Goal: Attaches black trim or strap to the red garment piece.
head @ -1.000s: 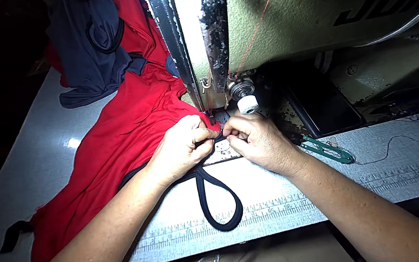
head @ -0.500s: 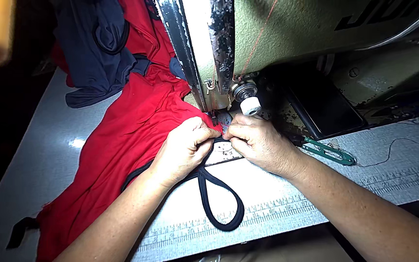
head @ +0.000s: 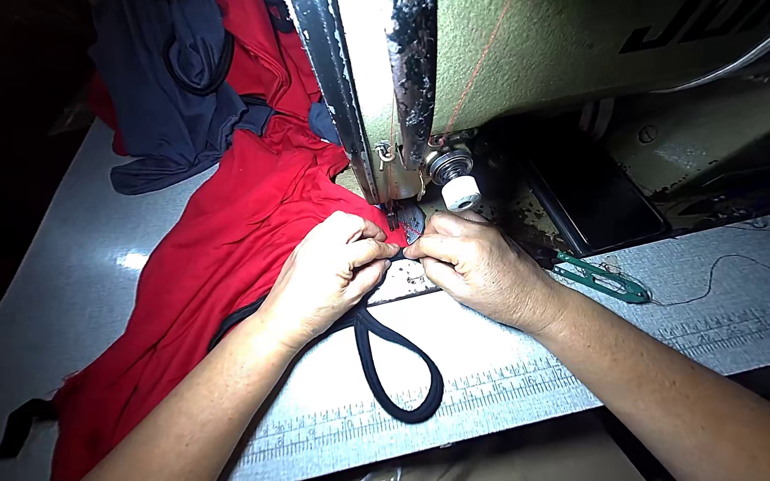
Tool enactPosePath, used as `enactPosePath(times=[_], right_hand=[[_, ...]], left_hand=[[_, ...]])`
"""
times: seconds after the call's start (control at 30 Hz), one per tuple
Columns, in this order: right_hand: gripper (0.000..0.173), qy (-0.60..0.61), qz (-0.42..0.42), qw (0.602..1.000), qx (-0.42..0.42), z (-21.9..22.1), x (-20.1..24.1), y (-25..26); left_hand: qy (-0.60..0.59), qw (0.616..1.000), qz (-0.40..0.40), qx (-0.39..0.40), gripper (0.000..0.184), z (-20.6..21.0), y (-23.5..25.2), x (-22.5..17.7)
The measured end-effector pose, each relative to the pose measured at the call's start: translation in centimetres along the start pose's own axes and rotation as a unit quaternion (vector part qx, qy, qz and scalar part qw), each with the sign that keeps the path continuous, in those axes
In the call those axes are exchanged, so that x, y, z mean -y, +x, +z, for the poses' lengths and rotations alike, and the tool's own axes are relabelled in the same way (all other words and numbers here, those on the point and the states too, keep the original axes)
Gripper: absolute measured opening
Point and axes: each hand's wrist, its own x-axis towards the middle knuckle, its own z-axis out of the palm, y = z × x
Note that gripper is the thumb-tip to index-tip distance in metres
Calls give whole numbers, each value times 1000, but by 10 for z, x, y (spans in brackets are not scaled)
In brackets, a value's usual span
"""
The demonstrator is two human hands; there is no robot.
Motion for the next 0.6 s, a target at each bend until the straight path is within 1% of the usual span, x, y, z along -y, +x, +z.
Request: enactPosePath(times=[0.17, 0.37, 0.53, 0.6], right_hand=[[24, -13, 15, 1000, -1, 1, 2, 0], [25, -33, 14, 999, 5, -1, 4, 2], [25, -37, 16, 999, -1, 0, 4, 3], [24, -39, 18, 999, 3, 0, 5, 3]], left_hand=[[2, 1000, -15, -5, 24, 1, 0, 1], [-3, 999, -34, -6, 24, 1, 1, 2], [14, 999, -43, -10, 24, 0, 3, 0], [35, 999, -38, -16, 22, 0, 6, 0]])
